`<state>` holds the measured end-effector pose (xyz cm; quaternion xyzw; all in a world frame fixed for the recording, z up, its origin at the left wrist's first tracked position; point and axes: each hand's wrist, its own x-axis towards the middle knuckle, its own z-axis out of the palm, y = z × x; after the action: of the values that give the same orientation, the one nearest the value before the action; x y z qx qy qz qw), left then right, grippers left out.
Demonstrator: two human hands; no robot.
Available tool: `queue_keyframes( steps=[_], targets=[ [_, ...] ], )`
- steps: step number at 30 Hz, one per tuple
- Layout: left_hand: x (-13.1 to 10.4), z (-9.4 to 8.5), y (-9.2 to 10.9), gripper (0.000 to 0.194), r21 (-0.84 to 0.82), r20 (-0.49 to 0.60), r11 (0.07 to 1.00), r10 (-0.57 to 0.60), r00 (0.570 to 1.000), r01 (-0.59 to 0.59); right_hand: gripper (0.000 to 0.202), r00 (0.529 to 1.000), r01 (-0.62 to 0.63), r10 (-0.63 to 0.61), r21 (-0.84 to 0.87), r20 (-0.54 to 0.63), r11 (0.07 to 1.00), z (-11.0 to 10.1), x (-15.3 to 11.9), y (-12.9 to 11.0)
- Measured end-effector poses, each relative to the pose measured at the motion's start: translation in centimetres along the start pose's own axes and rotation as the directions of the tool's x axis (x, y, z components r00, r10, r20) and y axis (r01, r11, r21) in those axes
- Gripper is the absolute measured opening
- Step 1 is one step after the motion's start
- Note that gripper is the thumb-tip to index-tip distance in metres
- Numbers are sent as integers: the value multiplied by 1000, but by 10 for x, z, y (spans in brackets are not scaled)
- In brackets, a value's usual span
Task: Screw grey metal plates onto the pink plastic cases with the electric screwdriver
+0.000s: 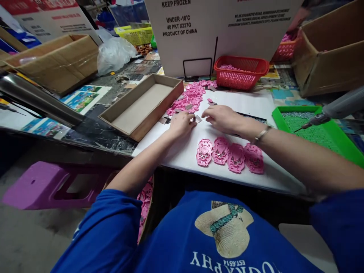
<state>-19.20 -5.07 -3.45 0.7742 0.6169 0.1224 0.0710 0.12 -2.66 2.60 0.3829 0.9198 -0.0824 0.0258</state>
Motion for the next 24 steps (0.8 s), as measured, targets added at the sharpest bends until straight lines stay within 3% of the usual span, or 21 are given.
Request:
queue_keyframes(
  steps=[3, 6, 10, 14, 18, 21, 24],
  targets=[
    [5, 0, 1, 19, 8, 32, 1000, 28, 999, -28, 30, 999, -6, 7, -20, 54, 1000, 9, 42, 5],
    [4, -2, -1, 17, 8, 50, 999, 32, 998, -33, 28, 995, 9, -10, 9, 101, 1000, 17, 59, 12],
    [1, -6, -3, 19, -8, 45, 1000, 24, 999, -23, 34, 994, -41, 32, 88, 100, 995, 17, 62, 14],
    [-2, -3, -5, 13, -188, -36, 982, 30, 999, -36, 27, 993, -118, 111, 236, 41, 965, 3, 59, 21],
    [-2, 0, -10, 15, -297, -86, 953, 27, 996, -51, 38, 945, -260, 323, 467, -59, 845, -18, 55, 46],
    [2, 0, -12, 18, -522, -127, 852, -23, 992, -47, 21, 889, -418, 458, 384, -15, 824, -23, 53, 66],
    [4, -3, -12, 14, -788, -84, 615, -83, 993, -15, 21, 873, -485, 486, 143, 33, 863, -15, 55, 74]
  ],
)
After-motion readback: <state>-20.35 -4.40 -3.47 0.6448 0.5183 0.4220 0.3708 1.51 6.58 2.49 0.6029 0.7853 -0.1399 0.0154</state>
